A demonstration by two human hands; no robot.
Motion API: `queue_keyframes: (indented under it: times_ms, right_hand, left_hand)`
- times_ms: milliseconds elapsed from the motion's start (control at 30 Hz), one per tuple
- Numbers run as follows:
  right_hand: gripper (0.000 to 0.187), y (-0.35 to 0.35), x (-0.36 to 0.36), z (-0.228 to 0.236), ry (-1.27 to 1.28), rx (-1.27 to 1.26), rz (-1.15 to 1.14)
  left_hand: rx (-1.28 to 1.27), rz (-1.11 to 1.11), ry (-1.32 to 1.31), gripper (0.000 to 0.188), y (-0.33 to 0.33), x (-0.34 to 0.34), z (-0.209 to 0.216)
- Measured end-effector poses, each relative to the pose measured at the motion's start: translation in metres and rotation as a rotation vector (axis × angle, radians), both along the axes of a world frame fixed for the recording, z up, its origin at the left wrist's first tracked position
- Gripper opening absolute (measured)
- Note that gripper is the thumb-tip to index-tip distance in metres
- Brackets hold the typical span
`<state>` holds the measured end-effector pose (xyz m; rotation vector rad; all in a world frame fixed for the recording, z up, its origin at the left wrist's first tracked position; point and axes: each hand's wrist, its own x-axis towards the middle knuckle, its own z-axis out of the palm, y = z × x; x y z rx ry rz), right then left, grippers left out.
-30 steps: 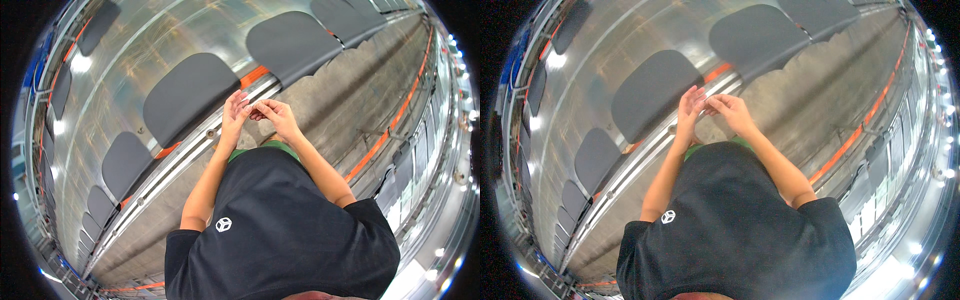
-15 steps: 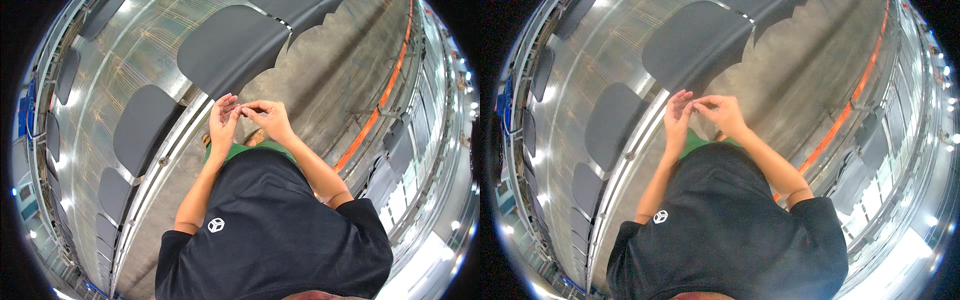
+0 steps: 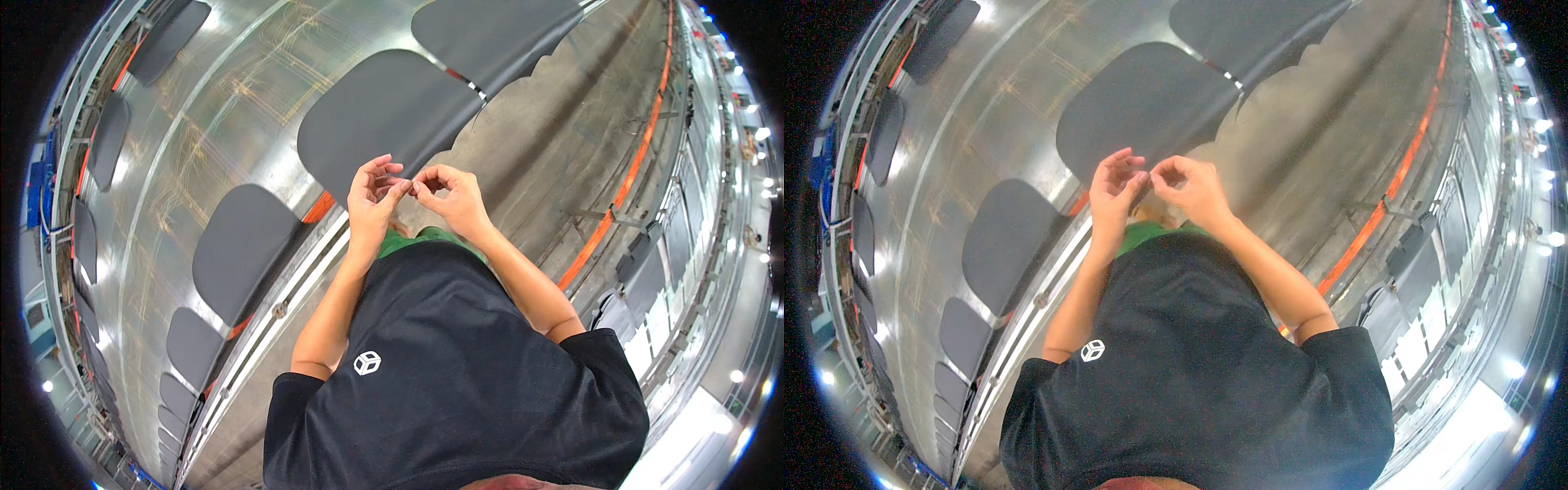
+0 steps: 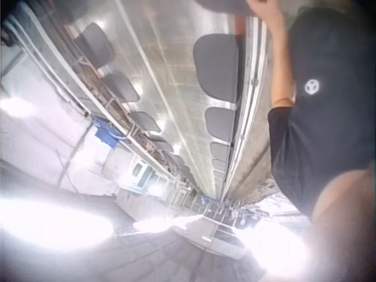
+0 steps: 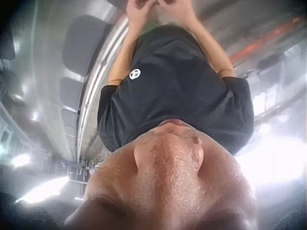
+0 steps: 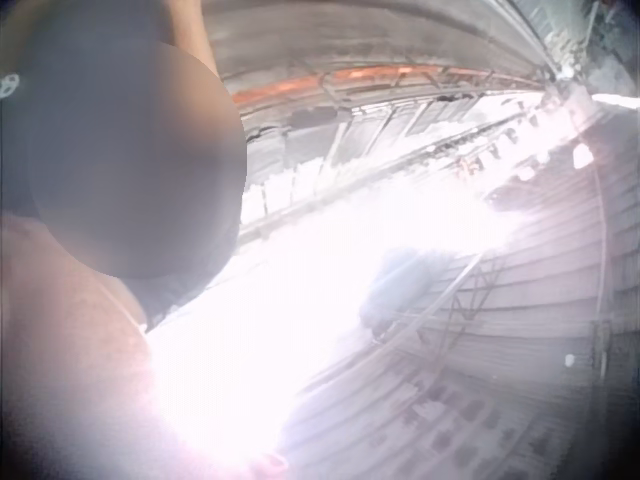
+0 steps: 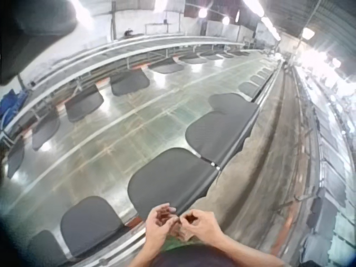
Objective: The person installs black seat cushions onto a row of metal stadium seats. They lift each cushion, align it with the metal frame, and press it down to secure it in place. The person moves along the row, repeating this process for several seats.
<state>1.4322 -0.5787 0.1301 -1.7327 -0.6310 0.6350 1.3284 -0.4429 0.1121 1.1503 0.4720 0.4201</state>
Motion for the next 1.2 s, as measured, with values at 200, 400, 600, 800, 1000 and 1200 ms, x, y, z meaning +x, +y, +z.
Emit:
queue_keyframes:
  times_ms: [200, 400, 600, 800, 1000, 1200]
  right_hand:
    - [0.016, 0.034, 0.034, 0.005, 0.316, 0.16, -0.031]
    - [0.013, 0.07, 0.058, 0.0, 0.415, 0.2, 0.111]
    - [0.011, 0.102, 0.096, -0.001, 0.1, 0.144, 0.295]
    - [0.009, 0.114, 0.14, 0.007, 0.373, 0.18, 0.501]
    - [0.009, 0.115, 0.159, -0.006, 0.492, 0.173, 0.63]
    - [0.011, 0.12, 0.156, -0.002, 0.611, 0.252, 0.687]
  left_hand:
    - [-0.361, -0.062, -0.035, 0.046, 0.03, 0.04, -0.002]
    - [-0.38, 0.091, -0.037, 0.043, 0.045, 0.048, 0.002]
    - [-0.469, 0.362, -0.094, 0.037, 0.039, 0.074, 0.0]
    - [-0.42, 0.563, -0.112, 0.037, 0.022, 0.106, 0.016]
    - [-0.391, 0.63, -0.063, 0.04, 0.012, 0.11, 0.016]
    - [-0.391, 0.679, -0.051, 0.034, 0.012, 0.107, 0.024]
